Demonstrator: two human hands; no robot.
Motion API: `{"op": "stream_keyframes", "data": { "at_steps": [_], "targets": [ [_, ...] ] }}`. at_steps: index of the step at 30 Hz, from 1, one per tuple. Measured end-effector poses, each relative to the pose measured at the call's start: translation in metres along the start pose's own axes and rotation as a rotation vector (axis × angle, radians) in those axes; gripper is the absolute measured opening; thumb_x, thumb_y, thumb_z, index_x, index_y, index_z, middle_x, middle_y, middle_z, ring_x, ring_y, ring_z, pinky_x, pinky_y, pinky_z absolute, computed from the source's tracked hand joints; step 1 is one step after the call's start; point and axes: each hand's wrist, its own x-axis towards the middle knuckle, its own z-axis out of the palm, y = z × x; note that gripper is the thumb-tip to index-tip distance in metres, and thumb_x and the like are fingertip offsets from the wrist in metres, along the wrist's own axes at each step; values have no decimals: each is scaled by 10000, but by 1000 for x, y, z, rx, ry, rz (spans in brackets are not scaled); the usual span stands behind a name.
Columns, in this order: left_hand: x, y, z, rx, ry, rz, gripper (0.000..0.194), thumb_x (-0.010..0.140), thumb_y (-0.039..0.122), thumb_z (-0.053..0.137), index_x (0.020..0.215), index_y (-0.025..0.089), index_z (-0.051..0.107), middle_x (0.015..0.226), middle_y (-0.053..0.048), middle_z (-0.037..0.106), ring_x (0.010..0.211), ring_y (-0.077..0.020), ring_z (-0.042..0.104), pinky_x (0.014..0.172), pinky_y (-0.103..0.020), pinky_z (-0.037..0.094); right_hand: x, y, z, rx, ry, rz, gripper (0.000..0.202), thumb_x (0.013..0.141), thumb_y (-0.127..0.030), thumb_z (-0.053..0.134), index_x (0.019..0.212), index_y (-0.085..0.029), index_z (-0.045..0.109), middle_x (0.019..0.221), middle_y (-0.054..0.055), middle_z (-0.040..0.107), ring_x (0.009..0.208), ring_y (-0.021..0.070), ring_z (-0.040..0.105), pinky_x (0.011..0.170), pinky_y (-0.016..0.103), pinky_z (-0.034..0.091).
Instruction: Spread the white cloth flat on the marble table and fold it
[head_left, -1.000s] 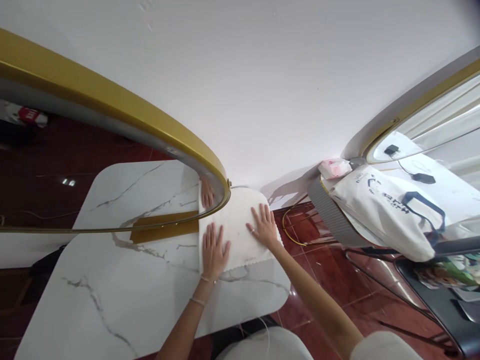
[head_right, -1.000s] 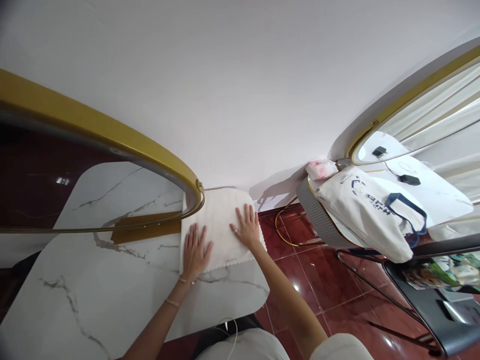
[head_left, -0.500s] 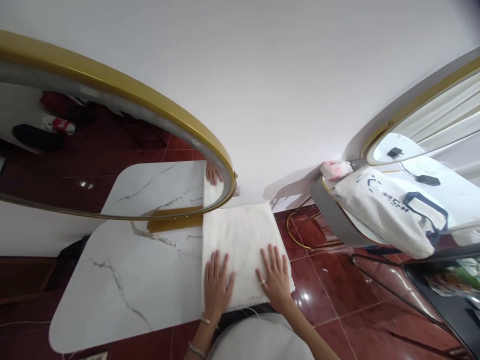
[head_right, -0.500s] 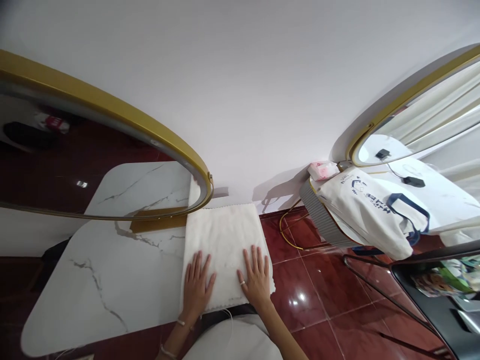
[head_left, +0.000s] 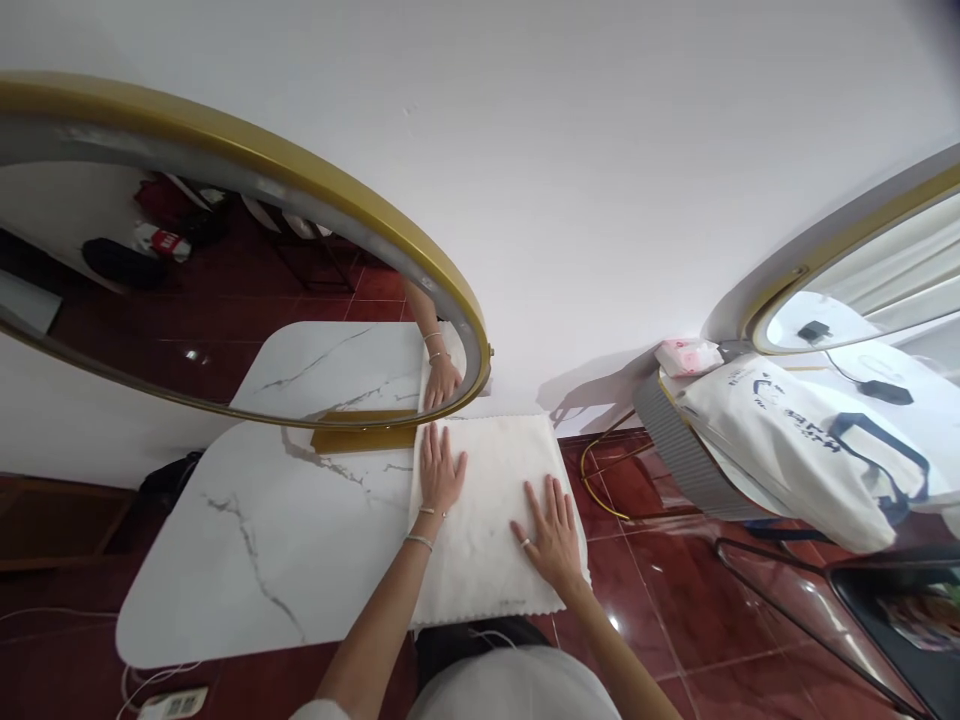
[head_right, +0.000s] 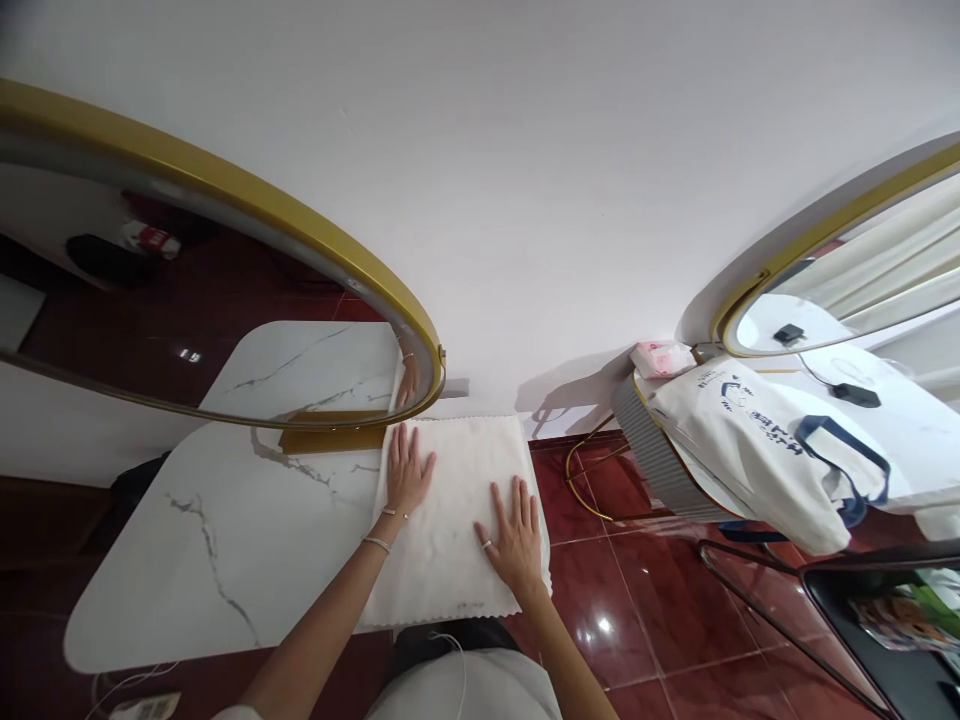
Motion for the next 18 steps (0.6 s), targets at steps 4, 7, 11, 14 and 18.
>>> {"op": "stream_keyframes", "data": {
  "at_steps": [4,7,11,14,18],
  "targets": [
    [-15,-21,-11,31,29,-20,633,946,425,407,1483,107,302,1590,-171,214,1484,-295,128,1184,-501,221,-9,-17,-6,35,-46,-58,756,909,-537,498,1544,-269,186,1617,153,68,1468,376,140,1121,559,276],
    [-24,-47,-25,53,50,-63,643,942,431,410,1494,126,286,1598,-159,193,1485,-297,124,1181,-503,224,-13,-41,-9,79,-103,-128,798,881,-566,531,1543,-284,187,1618,136,66,1466,407,103,1117,584,263],
    [-28,-95,-45,92,54,-109,674,939,459,405,1508,129,257,1613,-150,136,1487,-311,94,1188,-508,199,-11,-86,-2,148,-158,-161,834,879,-556,539,1550,-280,129,1617,130,75,1464,413,101,1112,606,247],
    [-29,-130,-59,112,73,-130,694,941,479,392,1518,127,233,1619,-150,96,1488,-321,72,1191,-512,185,-3,-120,10,223,-189,-256,820,900,-528,516,1554,-251,106,1615,135,69,1470,374,127,1138,574,223],
    [-27,-153,-69,126,92,-107,705,949,482,374,1519,100,216,1616,-171,85,1489,-326,59,1193,-510,170,4,-142,18,284,-216,-360,834,878,-582,523,1548,-296,119,1617,115,75,1471,359,139,1147,584,176]
  ]
}}
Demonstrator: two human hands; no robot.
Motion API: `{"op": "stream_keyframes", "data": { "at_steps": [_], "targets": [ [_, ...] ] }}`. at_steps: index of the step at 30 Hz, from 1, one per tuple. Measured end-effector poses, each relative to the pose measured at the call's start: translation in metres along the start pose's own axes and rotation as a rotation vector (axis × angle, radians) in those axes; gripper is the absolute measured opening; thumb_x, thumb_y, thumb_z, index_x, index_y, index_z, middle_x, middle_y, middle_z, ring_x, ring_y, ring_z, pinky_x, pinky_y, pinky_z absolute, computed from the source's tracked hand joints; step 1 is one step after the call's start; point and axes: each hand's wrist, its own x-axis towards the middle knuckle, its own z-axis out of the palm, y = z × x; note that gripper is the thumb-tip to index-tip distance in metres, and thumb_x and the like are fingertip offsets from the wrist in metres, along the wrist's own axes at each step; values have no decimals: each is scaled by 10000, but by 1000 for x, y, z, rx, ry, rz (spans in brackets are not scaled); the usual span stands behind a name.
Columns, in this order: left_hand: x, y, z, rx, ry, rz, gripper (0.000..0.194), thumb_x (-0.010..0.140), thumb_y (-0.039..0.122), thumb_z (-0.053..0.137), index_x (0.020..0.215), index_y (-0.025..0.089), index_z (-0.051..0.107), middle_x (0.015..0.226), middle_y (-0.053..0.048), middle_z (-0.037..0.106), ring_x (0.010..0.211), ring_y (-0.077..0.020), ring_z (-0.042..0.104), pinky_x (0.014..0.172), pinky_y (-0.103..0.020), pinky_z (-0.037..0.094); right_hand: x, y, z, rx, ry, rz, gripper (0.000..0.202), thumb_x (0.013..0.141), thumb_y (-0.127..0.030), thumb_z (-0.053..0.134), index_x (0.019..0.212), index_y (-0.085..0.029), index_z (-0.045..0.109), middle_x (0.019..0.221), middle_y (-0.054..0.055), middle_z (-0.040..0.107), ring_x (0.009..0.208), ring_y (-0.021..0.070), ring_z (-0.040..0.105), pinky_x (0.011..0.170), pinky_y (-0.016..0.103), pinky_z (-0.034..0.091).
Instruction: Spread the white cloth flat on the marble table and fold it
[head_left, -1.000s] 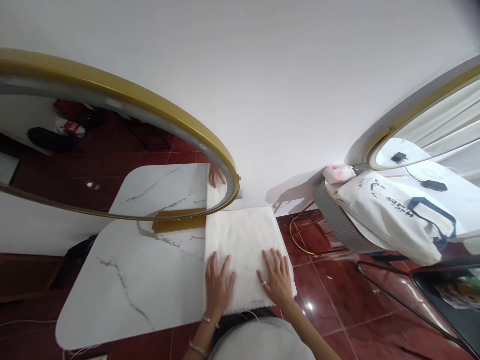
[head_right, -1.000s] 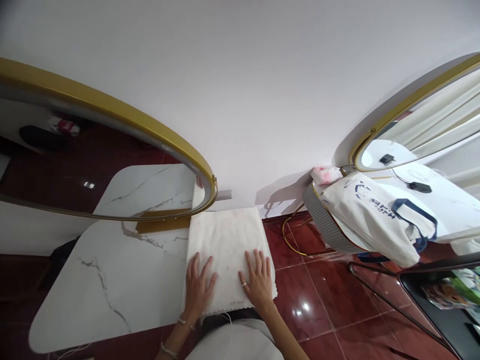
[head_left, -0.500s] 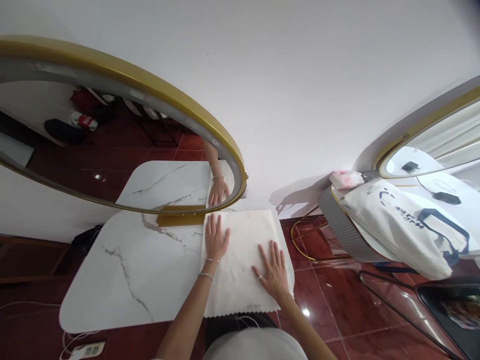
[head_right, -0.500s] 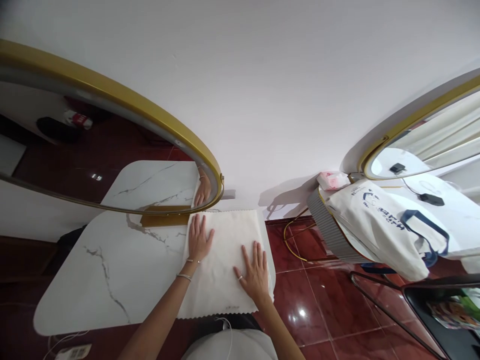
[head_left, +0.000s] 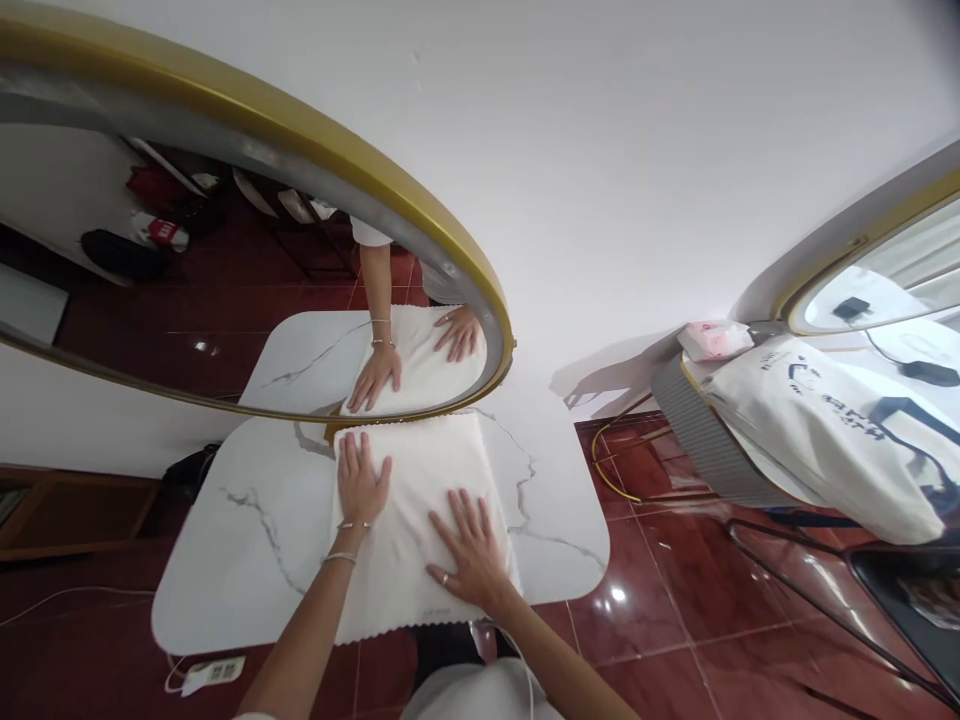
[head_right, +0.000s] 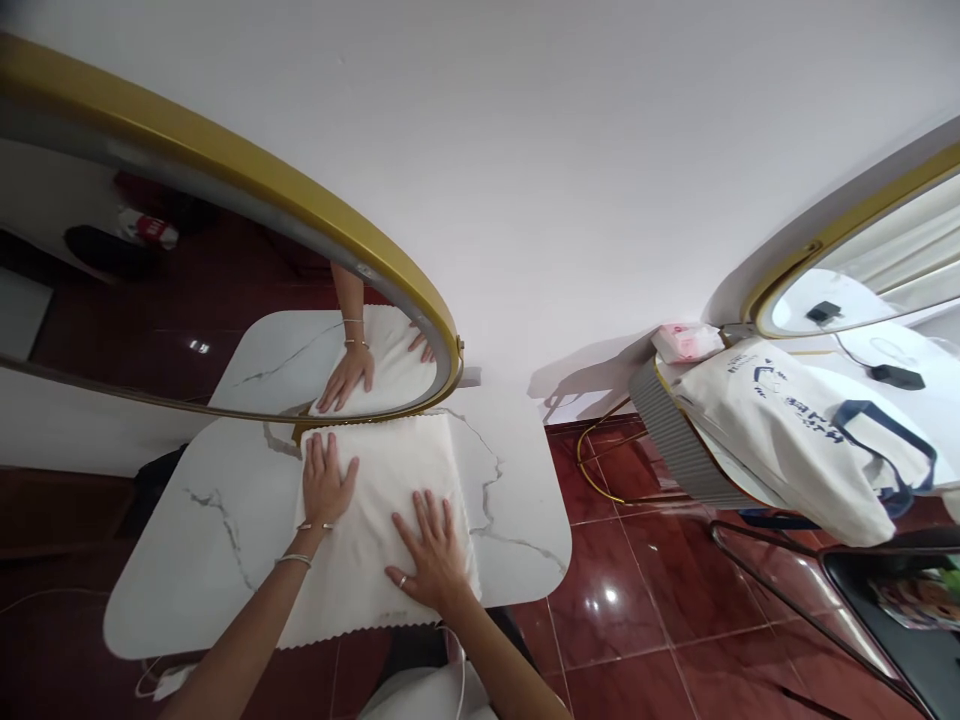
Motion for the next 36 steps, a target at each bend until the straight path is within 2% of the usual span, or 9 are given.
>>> {"op": "stream_keyframes", "data": {
  "at_steps": [3,10,14,17,19,22,30,33,36],
  "targets": [
    [-2,11,4,-3,-9,19,701,954,470,366,1517,82,210,1617,-179,55,1488,-337,26,1192,-528,153,-7,6,-6,-23,7,25,792,885,-601,498,1540,-324,149,1615,94,119,1470,340,162,1155,575,135],
    [-9,73,27,-80,-60,106,692,954,446,405,1524,113,197,1620,-164,35,1491,-321,30,1189,-525,178,-51,40,-35,-123,4,118,690,901,-578,500,1508,-321,294,1586,94,249,1444,334,241,1147,555,184],
    [-10,79,28,-95,-88,105,687,957,446,409,1532,148,181,1621,-146,45,1491,-304,72,1178,-511,226,-31,57,-33,-55,106,258,514,931,-510,486,1414,-335,463,1490,78,401,1374,292,361,1084,497,345],
    [-10,71,23,-107,-108,100,682,956,451,410,1535,168,183,1620,-131,67,1488,-297,99,1175,-499,245,15,60,-20,-51,188,368,568,939,-529,449,1452,-289,411,1549,110,285,1419,319,271,1082,533,339],
    [-9,60,18,-109,-111,100,681,957,451,410,1534,168,188,1618,-132,83,1487,-298,108,1174,-498,249,48,55,-9,-104,167,379,618,945,-547,417,1495,-280,328,1595,126,172,1458,338,168,1113,603,240],
    [-7,34,8,-104,-97,91,682,956,455,416,1534,170,193,1619,-129,82,1488,-299,107,1174,-502,249,86,34,7,-193,93,371,656,944,-563,408,1520,-290,254,1610,147,111,1474,355,97,1105,680,113],
    [5,-54,-18,-71,-82,19,698,945,449,448,1535,177,190,1625,-129,21,1488,-318,85,1172,-515,243,137,-35,43,-225,55,295,683,943,-557,391,1538,-303,173,1622,133,57,1481,361,2,1097,689,33],
    [-8,-57,-25,-95,-106,54,644,971,387,399,1538,189,167,1626,-125,-10,1491,-307,63,1171,-522,239,144,-41,49,-228,59,306,686,934,-564,406,1534,-310,193,1626,110,53,1481,353,22,1111,668,43],
    [-46,-34,-32,-138,-173,156,615,973,393,393,1531,219,203,1628,-114,14,1491,-294,73,1172,-529,229,139,-32,45,-235,57,313,665,931,-564,413,1524,-331,222,1627,77,82,1482,325,57,1125,647,56]
  ]
}}
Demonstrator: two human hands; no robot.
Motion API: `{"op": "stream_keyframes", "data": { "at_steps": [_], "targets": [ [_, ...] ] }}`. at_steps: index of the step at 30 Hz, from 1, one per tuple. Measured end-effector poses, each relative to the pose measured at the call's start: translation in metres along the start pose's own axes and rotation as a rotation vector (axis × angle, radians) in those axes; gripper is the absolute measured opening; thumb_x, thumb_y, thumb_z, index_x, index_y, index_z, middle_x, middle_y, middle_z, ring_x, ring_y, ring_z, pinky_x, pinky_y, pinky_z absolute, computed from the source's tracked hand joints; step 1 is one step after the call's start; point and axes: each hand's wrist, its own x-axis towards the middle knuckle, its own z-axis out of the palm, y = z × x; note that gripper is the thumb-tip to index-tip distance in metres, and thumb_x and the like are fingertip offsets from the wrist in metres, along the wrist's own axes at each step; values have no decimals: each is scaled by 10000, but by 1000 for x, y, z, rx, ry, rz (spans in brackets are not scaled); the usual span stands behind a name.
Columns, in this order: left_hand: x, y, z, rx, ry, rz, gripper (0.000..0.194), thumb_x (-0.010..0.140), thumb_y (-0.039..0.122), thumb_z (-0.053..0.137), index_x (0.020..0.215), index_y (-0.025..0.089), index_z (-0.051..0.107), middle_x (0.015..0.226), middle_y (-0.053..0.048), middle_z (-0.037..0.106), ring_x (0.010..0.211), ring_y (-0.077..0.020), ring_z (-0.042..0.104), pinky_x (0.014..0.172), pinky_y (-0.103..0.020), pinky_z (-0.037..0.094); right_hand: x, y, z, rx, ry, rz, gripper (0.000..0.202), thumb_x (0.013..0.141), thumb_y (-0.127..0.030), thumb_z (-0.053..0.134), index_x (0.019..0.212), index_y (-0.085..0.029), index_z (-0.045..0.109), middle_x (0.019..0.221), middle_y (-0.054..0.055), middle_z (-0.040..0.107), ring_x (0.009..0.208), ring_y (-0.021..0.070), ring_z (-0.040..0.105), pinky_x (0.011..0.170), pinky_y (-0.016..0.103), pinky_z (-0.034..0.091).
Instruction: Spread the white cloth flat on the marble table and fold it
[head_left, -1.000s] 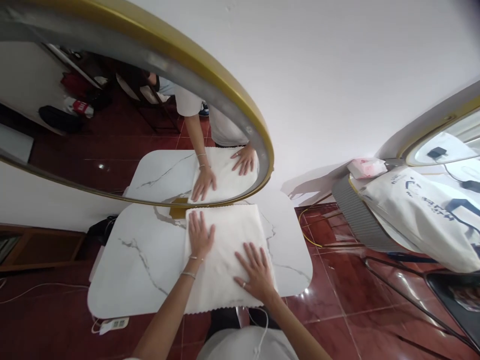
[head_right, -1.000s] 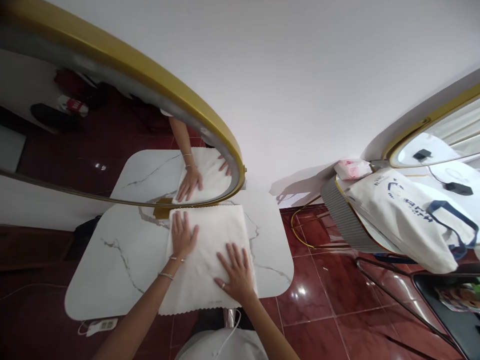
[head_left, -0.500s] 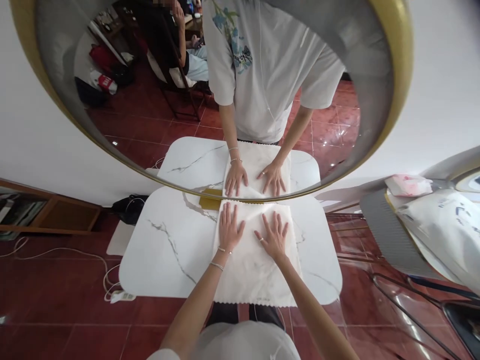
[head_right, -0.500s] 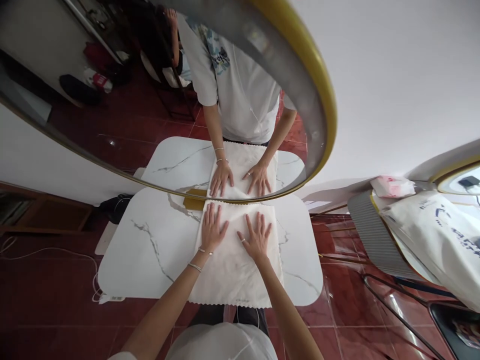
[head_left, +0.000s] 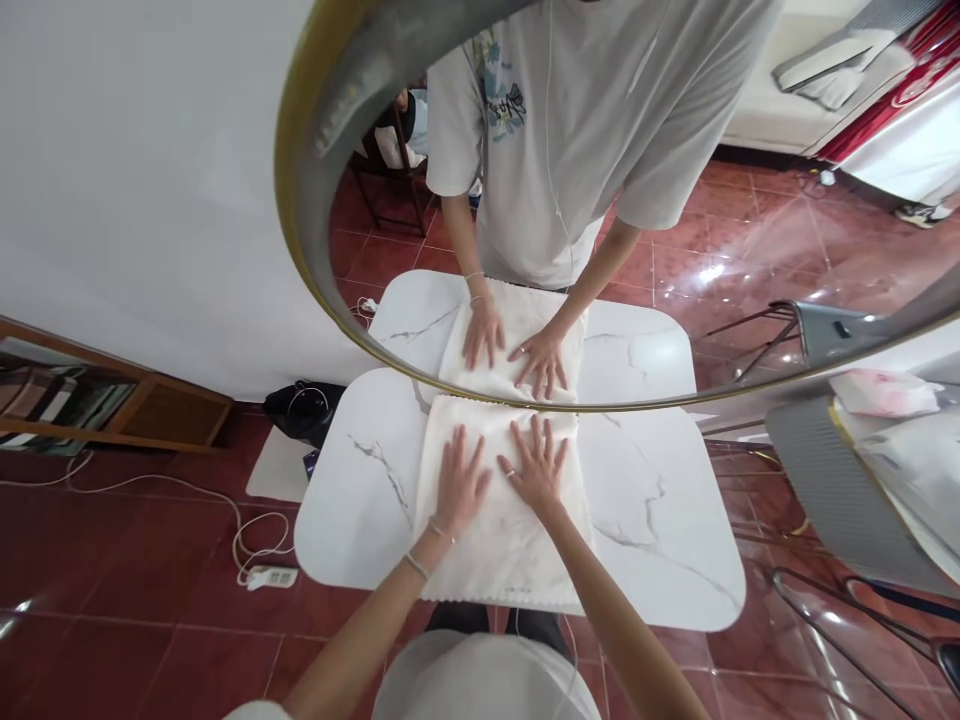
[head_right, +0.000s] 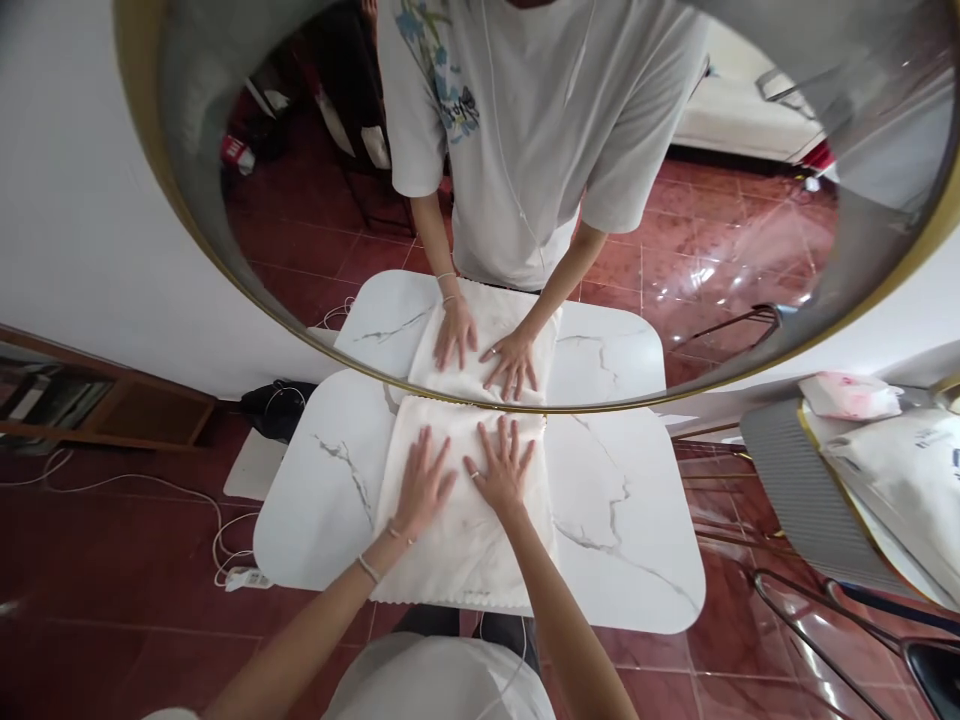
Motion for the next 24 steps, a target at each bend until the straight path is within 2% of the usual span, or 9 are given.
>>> {"op": "stream_keyframes", "data": {
  "at_steps": [4,6,8,11,18,21,24],
  "targets": [
    [-46,53,11,-45,-93,76,766,895,569,485,1529,227,224,1616,-140,113,1482,-330,124,1175,-586,169,-9,30,-9,-40,-24,42,632,939,-565,396,1509,-318,281,1620,70,132,1483,308,76,1132,637,92],
    [-54,71,17,-74,-122,97,785,881,591,492,1529,236,225,1611,-145,132,1478,-337,145,1173,-594,165,-14,44,-14,-58,-28,73,621,942,-563,383,1503,-309,304,1619,70,139,1484,309,70,1133,634,113],
    [-53,80,21,-94,-128,108,778,882,592,486,1527,238,233,1610,-147,132,1476,-338,152,1169,-593,173,-17,54,-17,-66,-20,113,626,940,-567,374,1504,-306,302,1621,70,123,1483,323,52,1124,648,127],
    [-47,82,22,-101,-134,105,757,884,592,482,1517,238,264,1610,-138,139,1478,-329,151,1173,-581,171,-19,59,-17,-51,-3,142,641,939,-565,359,1517,-305,263,1623,81,97,1479,345,45,1099,688,131],
    [-49,78,14,-113,-139,63,740,871,612,499,1497,265,312,1611,-91,179,1484,-285,149,1195,-525,151,-21,53,-10,4,64,60,666,943,-556,364,1531,-277,218,1619,129,68,1475,357,71,1094,695,135],
    [-53,68,8,-114,-145,33,720,881,620,472,1488,260,331,1609,-97,185,1485,-285,142,1194,-534,145,-21,37,-7,6,50,61,655,951,-542,355,1532,-277,209,1623,121,36,1476,357,53,1086,714,117],
    [-59,46,-4,-114,-142,20,708,889,617,458,1489,266,327,1607,-94,195,1484,-281,149,1196,-528,144,-17,10,-1,16,27,44,658,953,-520,363,1538,-283,177,1624,114,5,1474,368,35,1076,722,129]
  ]
}}
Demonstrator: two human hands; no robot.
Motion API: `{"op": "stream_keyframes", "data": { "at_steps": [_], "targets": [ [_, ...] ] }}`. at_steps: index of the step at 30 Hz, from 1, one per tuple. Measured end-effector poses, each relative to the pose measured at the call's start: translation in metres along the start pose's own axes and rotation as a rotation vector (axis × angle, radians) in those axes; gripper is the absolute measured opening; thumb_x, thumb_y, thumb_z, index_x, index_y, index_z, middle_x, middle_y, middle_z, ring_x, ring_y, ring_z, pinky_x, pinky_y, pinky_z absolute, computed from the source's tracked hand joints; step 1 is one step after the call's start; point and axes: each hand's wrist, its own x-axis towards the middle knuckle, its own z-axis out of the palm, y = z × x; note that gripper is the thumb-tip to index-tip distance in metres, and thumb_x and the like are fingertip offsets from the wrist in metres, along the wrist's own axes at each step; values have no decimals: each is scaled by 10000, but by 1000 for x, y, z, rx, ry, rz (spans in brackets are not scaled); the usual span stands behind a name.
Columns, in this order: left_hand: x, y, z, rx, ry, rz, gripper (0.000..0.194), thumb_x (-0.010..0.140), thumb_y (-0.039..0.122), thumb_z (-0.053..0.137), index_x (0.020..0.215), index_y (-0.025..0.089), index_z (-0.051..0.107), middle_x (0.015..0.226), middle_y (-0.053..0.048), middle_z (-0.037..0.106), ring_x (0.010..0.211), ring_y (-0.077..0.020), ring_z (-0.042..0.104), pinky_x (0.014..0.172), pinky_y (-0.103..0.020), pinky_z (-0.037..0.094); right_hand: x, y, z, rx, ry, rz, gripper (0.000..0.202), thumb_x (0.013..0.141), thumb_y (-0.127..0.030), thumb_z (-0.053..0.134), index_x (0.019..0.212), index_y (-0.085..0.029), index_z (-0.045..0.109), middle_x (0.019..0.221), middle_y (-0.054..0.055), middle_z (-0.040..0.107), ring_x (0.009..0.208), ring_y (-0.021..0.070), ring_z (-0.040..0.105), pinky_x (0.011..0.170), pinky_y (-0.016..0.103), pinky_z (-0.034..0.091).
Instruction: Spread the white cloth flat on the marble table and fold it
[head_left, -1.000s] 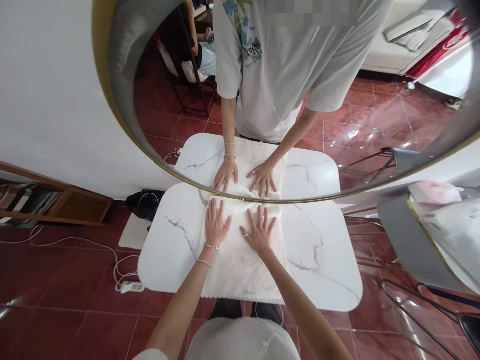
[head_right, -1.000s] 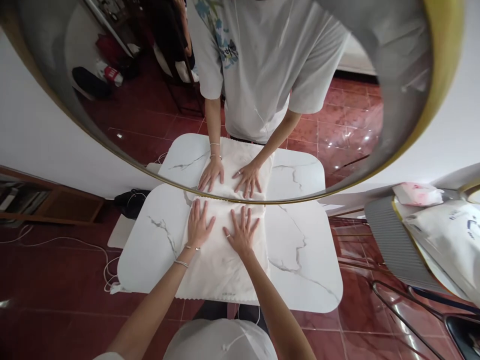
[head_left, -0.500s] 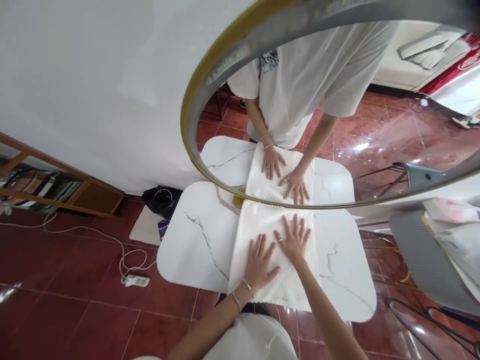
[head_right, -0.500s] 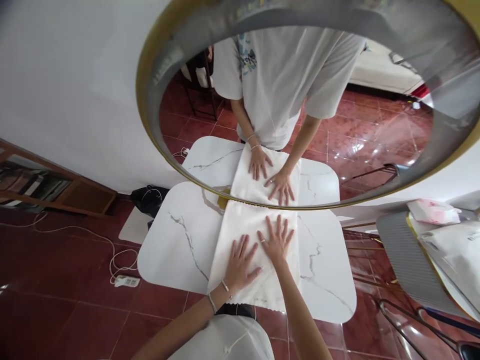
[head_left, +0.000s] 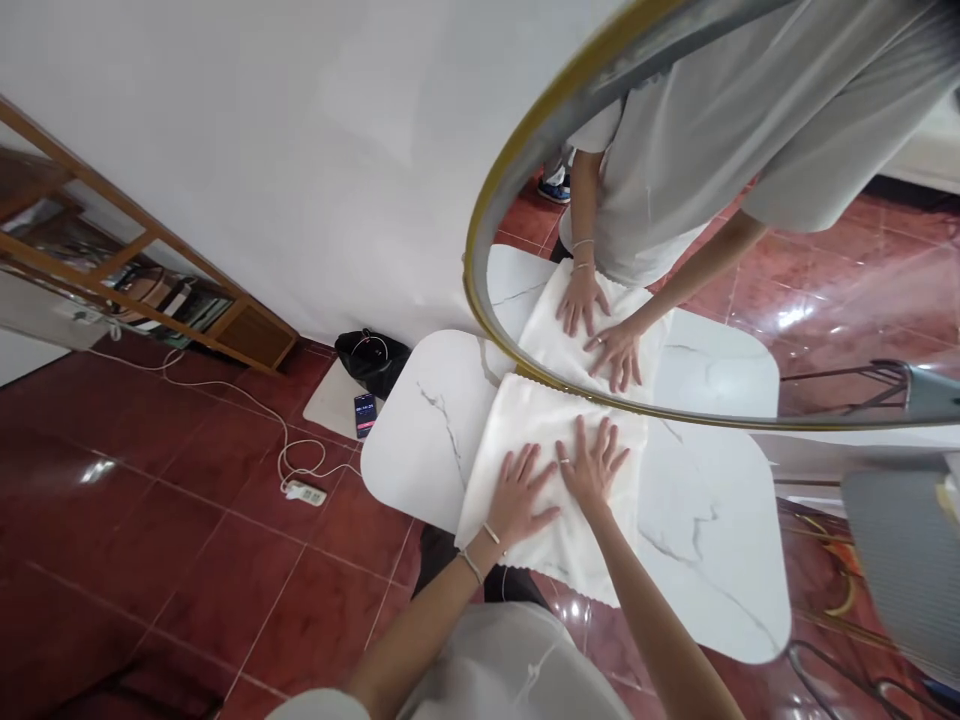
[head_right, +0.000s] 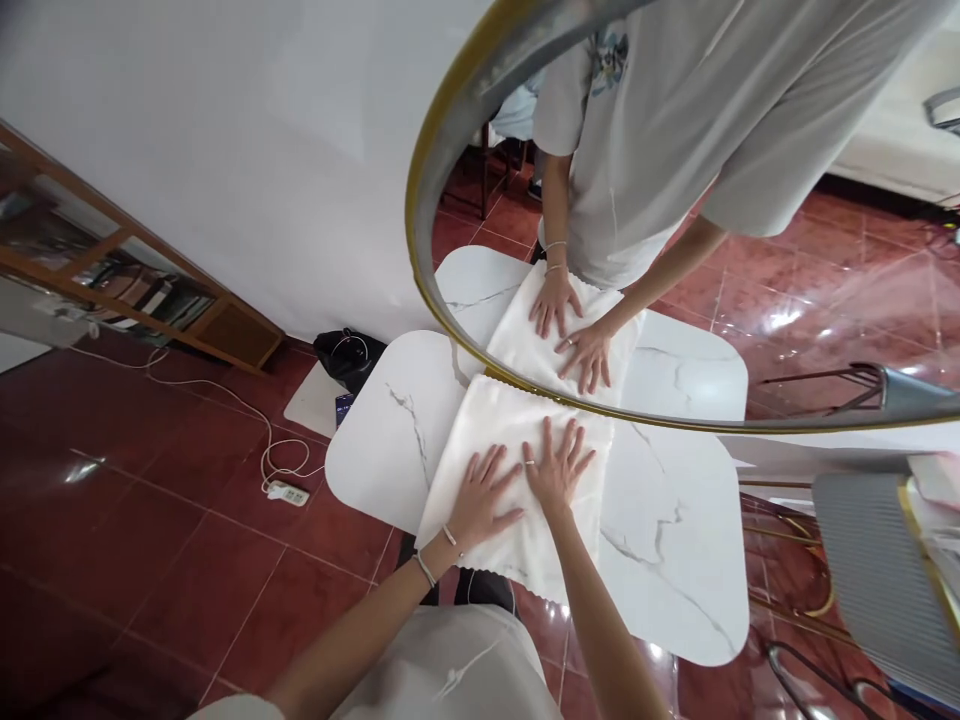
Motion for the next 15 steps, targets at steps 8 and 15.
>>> {"op": "stream_keyframes", "data": {
  "at_steps": [8,15],
  "targets": [
    [-31,-84,-58,23,14,-50,698,887,598,479,1494,290,319,1603,-66,217,1471,-287,202,1202,-506,159,10,-108,21,63,-22,-27,658,956,-492,387,1540,-307,146,1627,82,-61,1480,362,28,1112,678,116],
    [-48,-125,-91,-2,-32,-104,645,892,545,506,1461,272,375,1592,-90,243,1464,-287,216,1172,-539,210,13,-158,33,66,-40,-97,660,952,-482,418,1538,-290,183,1629,92,-4,1481,345,73,1126,649,139]
  ]
}}
